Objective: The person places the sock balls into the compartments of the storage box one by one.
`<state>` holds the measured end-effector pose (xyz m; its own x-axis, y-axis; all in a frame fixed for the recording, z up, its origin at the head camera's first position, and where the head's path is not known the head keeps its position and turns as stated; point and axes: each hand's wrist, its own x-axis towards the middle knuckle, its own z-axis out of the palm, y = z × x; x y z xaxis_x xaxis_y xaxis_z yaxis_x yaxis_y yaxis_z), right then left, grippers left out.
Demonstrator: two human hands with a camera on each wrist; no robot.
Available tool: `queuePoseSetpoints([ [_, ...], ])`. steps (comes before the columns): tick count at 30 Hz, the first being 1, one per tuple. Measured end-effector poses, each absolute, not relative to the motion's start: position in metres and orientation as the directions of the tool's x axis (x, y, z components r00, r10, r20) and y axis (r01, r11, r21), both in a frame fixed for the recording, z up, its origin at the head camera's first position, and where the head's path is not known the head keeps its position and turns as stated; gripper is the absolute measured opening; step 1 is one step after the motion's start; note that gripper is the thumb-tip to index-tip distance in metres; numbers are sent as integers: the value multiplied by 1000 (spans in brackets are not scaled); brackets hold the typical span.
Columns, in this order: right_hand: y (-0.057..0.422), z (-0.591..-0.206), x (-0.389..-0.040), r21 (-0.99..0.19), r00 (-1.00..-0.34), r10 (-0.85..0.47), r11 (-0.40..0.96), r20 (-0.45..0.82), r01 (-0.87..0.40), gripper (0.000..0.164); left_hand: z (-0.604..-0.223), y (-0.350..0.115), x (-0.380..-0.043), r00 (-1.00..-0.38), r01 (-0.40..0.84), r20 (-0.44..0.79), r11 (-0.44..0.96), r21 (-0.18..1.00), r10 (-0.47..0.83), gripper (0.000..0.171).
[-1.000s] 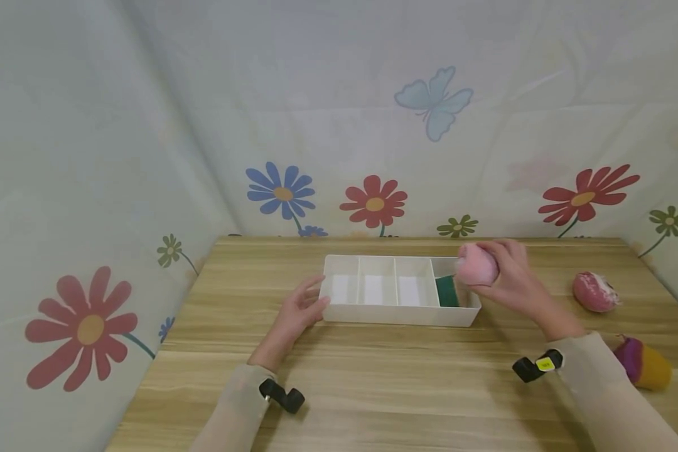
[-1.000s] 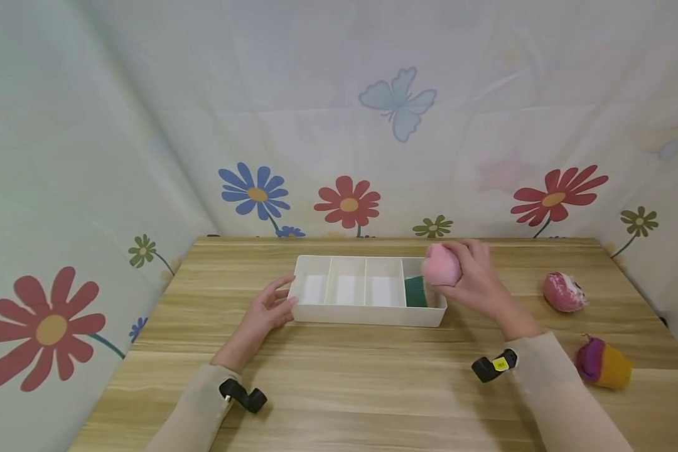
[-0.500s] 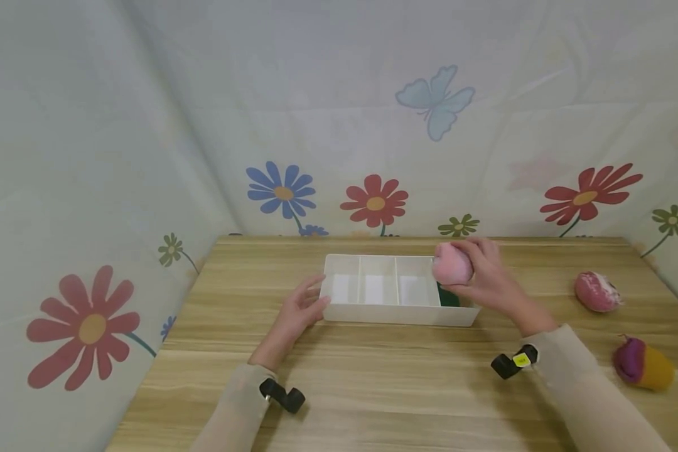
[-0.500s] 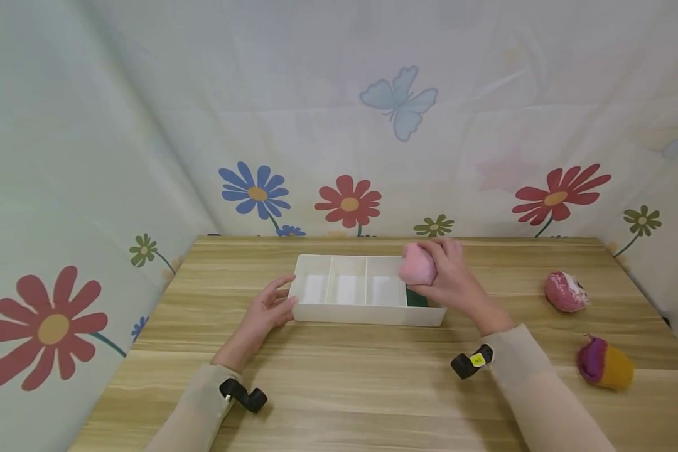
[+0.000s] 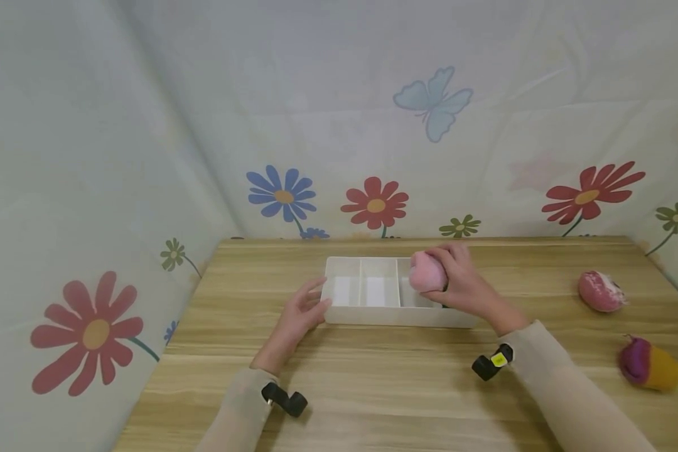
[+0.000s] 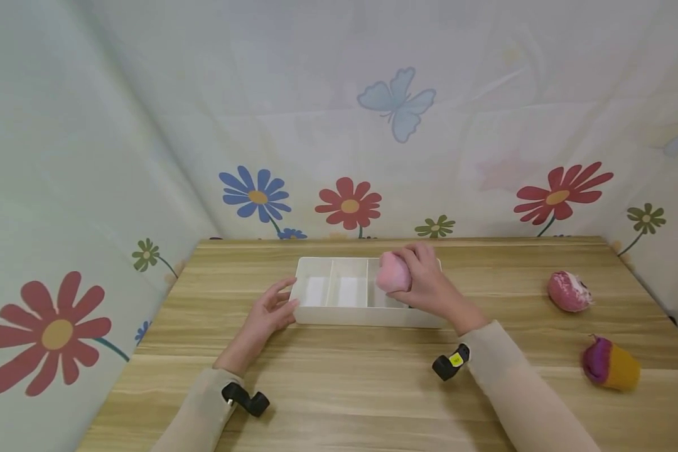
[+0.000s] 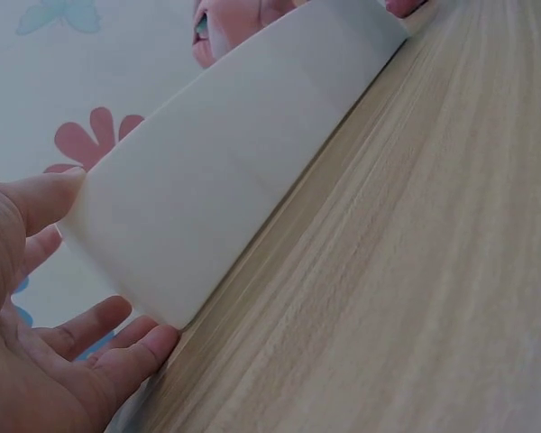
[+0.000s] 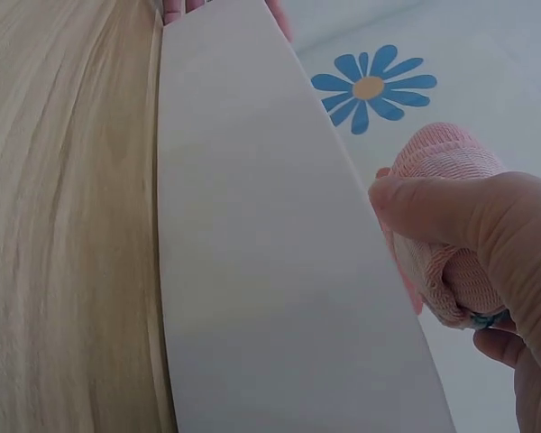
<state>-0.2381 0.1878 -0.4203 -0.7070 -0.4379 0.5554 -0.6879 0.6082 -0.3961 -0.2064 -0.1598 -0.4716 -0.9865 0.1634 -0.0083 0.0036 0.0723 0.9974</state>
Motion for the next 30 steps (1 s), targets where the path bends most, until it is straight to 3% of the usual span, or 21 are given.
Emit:
queuePoseSetpoints([
  [9, 176, -428, -242, -354, -677, -468, 604, 568, -714, 71, -473, -159, -206, -987, -5, -18, 80, 997, 158, 54],
  [30, 173, -434, -244, -399, -780, -507, 672, 366, -624, 71, -474, -160, -207, -988, -4, -14, 68, 998, 156, 53],
])
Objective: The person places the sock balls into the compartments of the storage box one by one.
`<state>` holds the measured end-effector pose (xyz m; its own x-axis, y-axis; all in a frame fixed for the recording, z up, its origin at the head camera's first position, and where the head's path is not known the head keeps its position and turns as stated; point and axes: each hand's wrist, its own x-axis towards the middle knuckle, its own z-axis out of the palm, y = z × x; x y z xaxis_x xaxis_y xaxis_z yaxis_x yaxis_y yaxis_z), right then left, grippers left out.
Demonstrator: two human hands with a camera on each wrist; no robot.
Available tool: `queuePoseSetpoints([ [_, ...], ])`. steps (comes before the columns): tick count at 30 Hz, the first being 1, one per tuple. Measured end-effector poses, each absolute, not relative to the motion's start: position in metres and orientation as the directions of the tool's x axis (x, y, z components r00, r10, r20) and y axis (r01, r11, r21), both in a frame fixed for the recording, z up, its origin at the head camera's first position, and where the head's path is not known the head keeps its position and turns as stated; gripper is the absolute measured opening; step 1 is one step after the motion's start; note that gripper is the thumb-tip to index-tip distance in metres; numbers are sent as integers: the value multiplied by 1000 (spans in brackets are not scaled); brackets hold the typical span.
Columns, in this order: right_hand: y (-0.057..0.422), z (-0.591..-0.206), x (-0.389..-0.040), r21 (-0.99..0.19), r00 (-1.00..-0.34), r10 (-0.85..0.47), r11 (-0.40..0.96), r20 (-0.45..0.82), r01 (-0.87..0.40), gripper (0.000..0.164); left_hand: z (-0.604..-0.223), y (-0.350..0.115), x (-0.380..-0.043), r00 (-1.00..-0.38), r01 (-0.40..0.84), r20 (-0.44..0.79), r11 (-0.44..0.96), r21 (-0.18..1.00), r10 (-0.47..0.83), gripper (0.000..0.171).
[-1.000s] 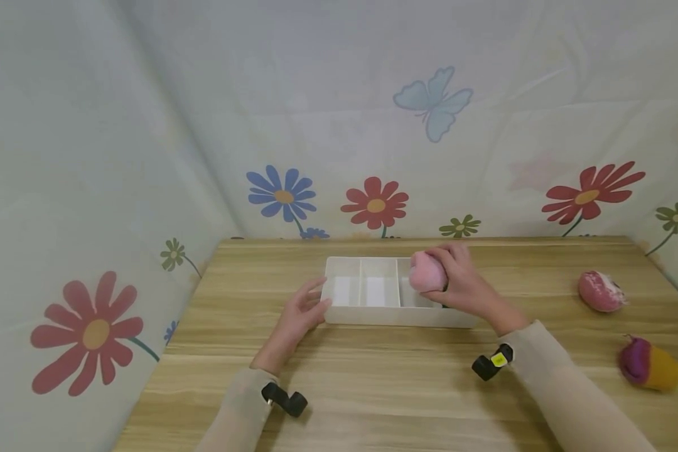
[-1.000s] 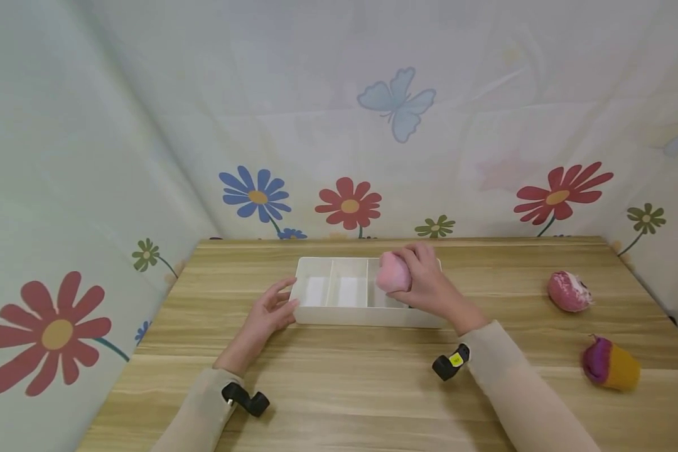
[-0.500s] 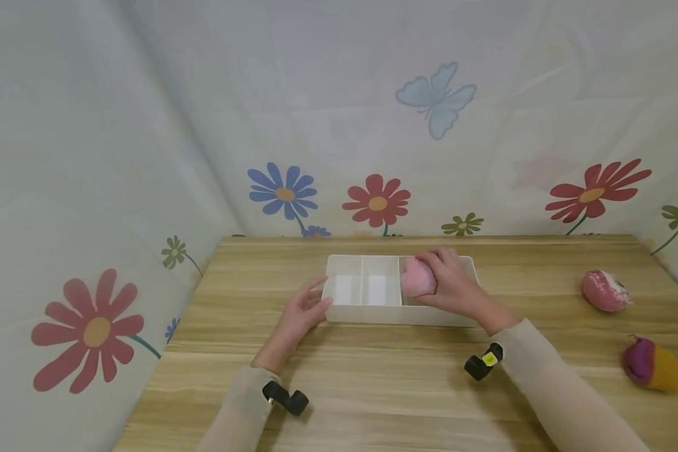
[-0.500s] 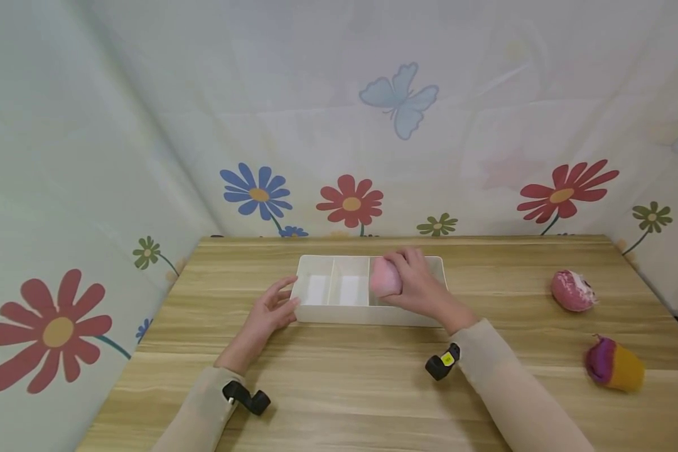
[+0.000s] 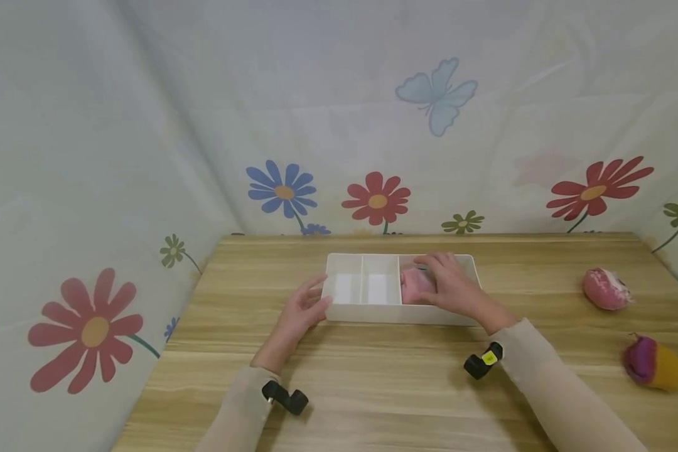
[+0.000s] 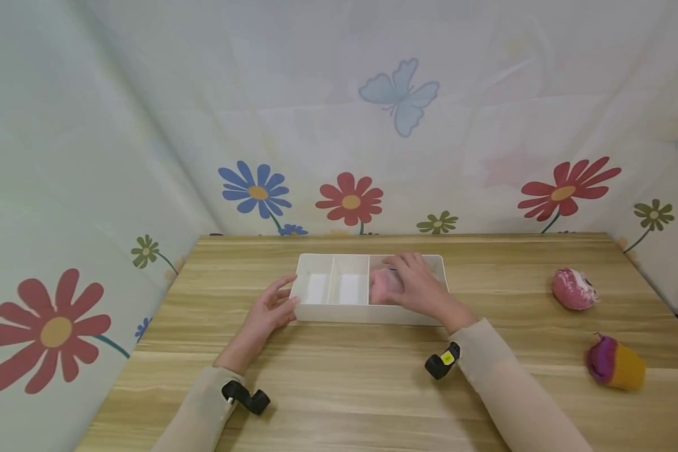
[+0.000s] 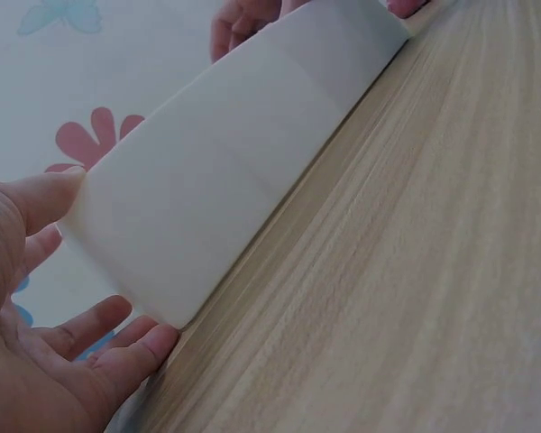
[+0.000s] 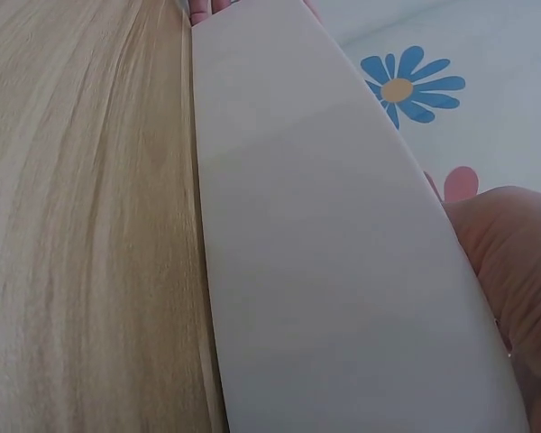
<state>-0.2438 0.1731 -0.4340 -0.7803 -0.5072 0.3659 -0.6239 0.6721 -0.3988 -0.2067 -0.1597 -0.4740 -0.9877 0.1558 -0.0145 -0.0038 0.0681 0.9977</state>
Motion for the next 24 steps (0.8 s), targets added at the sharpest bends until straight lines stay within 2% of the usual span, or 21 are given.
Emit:
queuePoseSetpoints([
  [8, 174, -432, -243, -411, -775, -506, 659, 378, -630, 70, -473, -160, -206, -988, -10, -20, 66, 998, 155, 54],
  [16, 180, -428, -238, -435, -780, -487, 649, 394, -625, 53, -473, -159, -205, -990, -24, -35, 78, 997, 139, 49],
  [24, 197, -424, -237, -458, -798, -451, 655, 400, -600, 61, -471, -159, -206, -988, -17, -27, 67, 998, 152, 54],
])
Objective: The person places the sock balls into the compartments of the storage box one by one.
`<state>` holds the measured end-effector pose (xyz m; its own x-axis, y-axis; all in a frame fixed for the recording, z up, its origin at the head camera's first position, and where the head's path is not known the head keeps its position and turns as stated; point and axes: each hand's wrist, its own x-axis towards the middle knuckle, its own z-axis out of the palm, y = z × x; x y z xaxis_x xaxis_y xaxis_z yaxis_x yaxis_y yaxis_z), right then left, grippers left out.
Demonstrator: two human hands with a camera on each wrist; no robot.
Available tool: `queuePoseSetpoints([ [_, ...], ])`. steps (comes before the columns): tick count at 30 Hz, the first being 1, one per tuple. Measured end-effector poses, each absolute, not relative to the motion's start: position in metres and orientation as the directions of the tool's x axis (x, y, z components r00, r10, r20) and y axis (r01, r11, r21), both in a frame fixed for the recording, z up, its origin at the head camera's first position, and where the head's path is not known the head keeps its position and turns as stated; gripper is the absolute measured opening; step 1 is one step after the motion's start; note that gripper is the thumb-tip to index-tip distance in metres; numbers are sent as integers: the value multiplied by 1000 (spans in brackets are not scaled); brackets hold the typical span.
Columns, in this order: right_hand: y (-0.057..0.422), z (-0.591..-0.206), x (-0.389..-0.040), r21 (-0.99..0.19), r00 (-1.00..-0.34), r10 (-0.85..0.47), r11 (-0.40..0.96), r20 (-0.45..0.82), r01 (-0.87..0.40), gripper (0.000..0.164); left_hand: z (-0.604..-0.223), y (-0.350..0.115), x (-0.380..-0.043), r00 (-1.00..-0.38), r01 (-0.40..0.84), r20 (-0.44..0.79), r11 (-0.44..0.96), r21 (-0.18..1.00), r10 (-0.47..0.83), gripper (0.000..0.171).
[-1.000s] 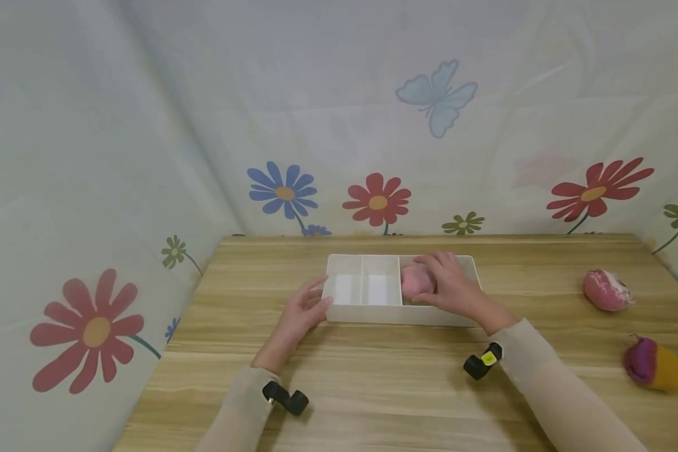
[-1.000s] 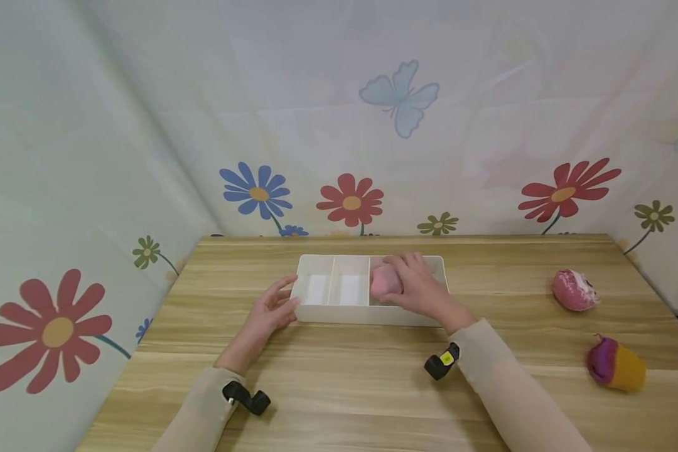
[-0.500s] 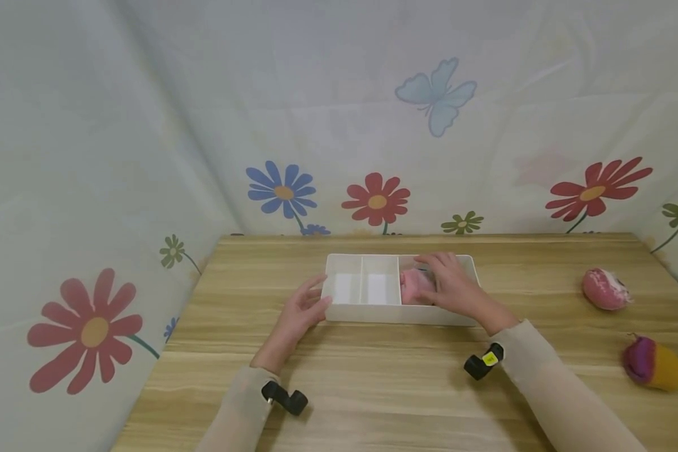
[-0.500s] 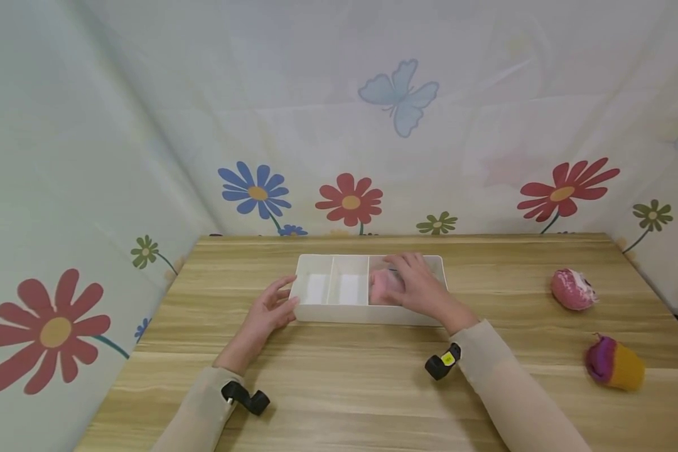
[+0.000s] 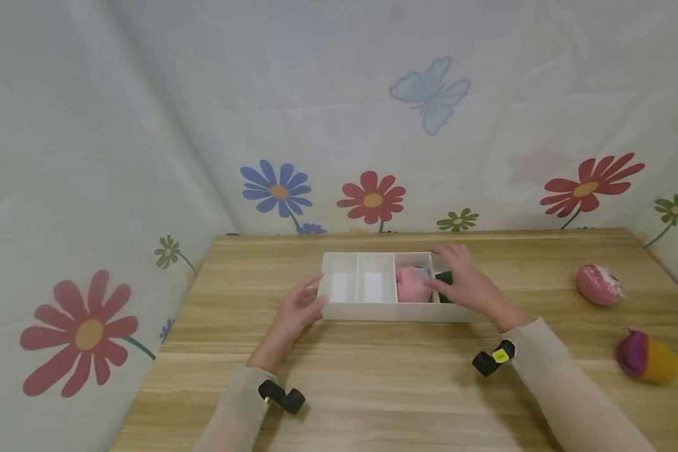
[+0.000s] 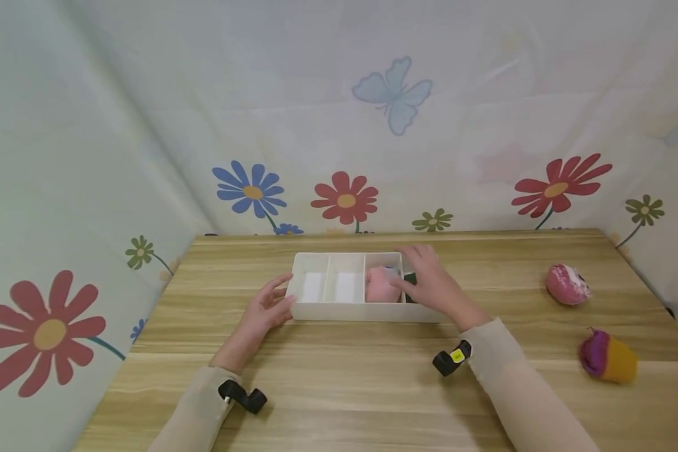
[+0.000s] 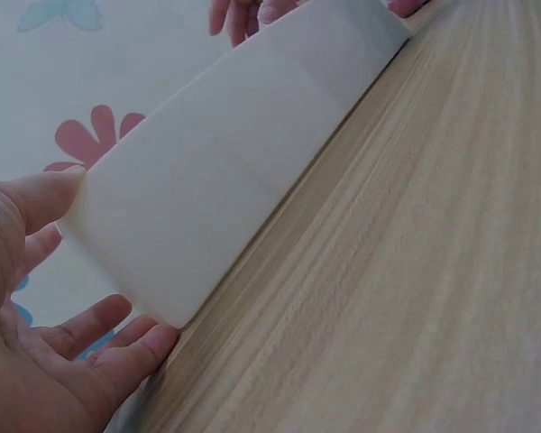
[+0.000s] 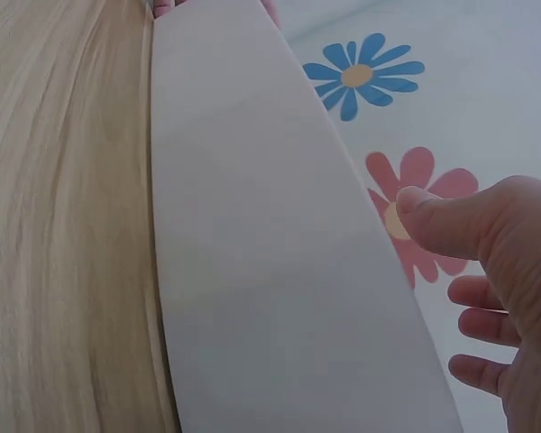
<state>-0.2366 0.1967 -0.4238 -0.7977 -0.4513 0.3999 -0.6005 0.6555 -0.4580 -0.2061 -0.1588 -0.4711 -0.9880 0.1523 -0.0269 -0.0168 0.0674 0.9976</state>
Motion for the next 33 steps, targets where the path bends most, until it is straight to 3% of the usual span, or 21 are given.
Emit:
queuePoseSetpoints([
  [6, 213, -420, -234, -455, -776, -422, 638, 468, -622, 61, -470, -159, -207, -987, -8, -20, 73, 997, 156, 55],
  [22, 252, -416, -214, -463, -822, -340, 698, 456, -546, 61, -472, -158, -206, -989, -19, -30, 77, 997, 145, 53],
  [33, 279, -417, -200, -419, -779, -331, 697, 532, -582, 59, -473, -158, -207, -988, -11, -23, 78, 997, 151, 55],
])
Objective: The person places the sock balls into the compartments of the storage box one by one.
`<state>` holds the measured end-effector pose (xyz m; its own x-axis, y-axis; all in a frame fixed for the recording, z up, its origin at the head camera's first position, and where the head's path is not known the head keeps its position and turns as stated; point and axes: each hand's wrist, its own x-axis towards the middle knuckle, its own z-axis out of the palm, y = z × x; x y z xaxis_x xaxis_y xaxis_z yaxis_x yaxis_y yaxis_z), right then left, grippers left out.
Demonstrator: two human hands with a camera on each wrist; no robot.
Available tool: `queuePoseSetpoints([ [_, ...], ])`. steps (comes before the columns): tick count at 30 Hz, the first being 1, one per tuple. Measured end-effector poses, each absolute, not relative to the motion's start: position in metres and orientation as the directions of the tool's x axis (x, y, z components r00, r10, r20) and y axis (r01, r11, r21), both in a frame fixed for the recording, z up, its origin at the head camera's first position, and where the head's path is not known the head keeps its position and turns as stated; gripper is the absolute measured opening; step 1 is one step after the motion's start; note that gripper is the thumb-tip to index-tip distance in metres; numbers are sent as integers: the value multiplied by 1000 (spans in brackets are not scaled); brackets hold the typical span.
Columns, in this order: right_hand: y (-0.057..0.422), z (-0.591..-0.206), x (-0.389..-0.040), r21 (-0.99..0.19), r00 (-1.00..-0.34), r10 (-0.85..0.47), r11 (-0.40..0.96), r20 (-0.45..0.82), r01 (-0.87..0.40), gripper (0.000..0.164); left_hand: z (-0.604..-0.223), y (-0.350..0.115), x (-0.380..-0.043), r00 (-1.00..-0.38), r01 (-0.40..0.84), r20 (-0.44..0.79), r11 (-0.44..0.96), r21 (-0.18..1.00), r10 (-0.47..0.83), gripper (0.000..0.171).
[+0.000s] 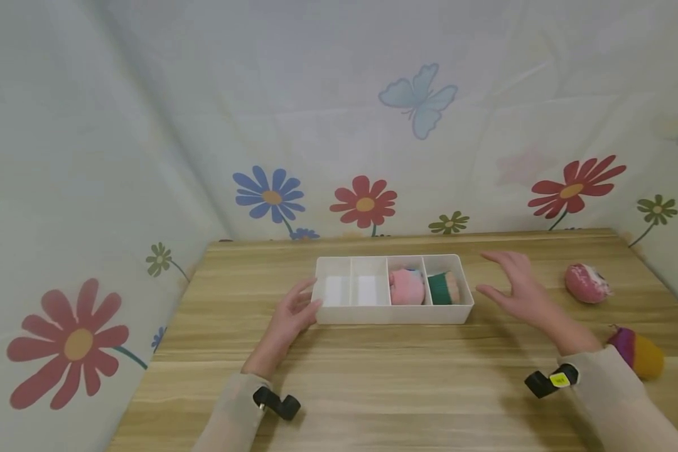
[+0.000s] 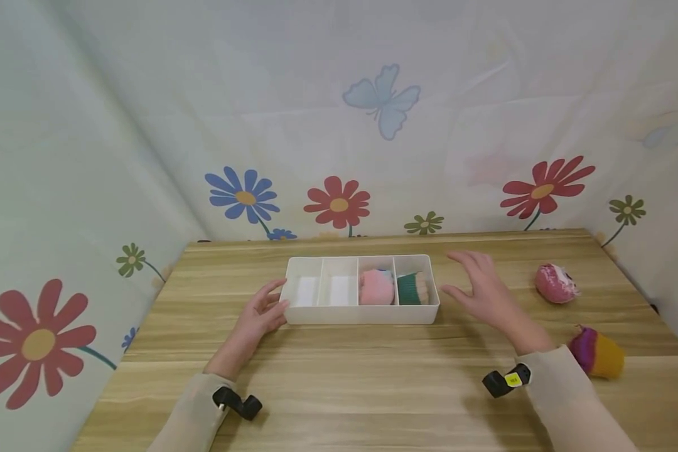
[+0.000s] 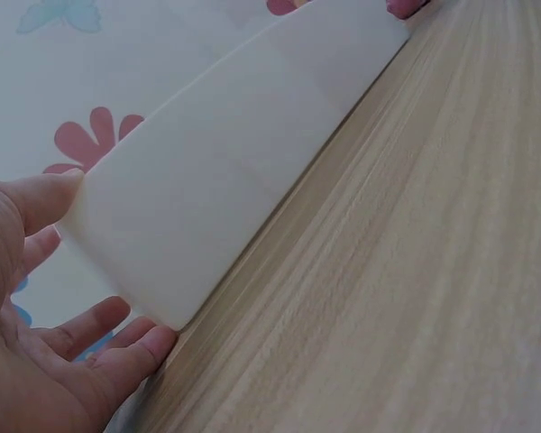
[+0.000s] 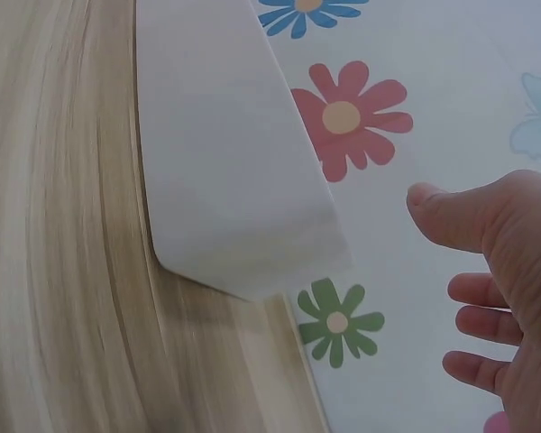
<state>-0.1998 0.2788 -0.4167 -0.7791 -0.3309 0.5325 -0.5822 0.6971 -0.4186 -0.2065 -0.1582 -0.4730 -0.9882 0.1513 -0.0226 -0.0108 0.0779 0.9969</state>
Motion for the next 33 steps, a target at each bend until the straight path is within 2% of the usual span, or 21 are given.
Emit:
queuePoseSetpoints([
  [11, 301, -408, -185, -414, -832, -272, 766, 484, -491, 59, -471, -157, -210, -986, -10, -21, 68, 998, 164, 54],
  [15, 309, -407, -179, -388, -817, -267, 777, 511, -496, 60, -472, -157, -208, -986, -25, -37, 76, 997, 161, 55],
  [22, 324, -407, -169, -359, -820, -223, 816, 527, -453, 60, -448, -153, -196, -978, -55, -71, 83, 995, 196, 56],
  [29, 343, -408, -160, -308, -747, -226, 807, 626, -503, 54, -446, -154, -195, -979, -63, -80, 92, 994, 186, 56],
  [33, 355, -408, -153, -342, -766, -195, 808, 613, -479, 53, -449, -154, -196, -980, -59, -75, 88, 994, 187, 56],
])
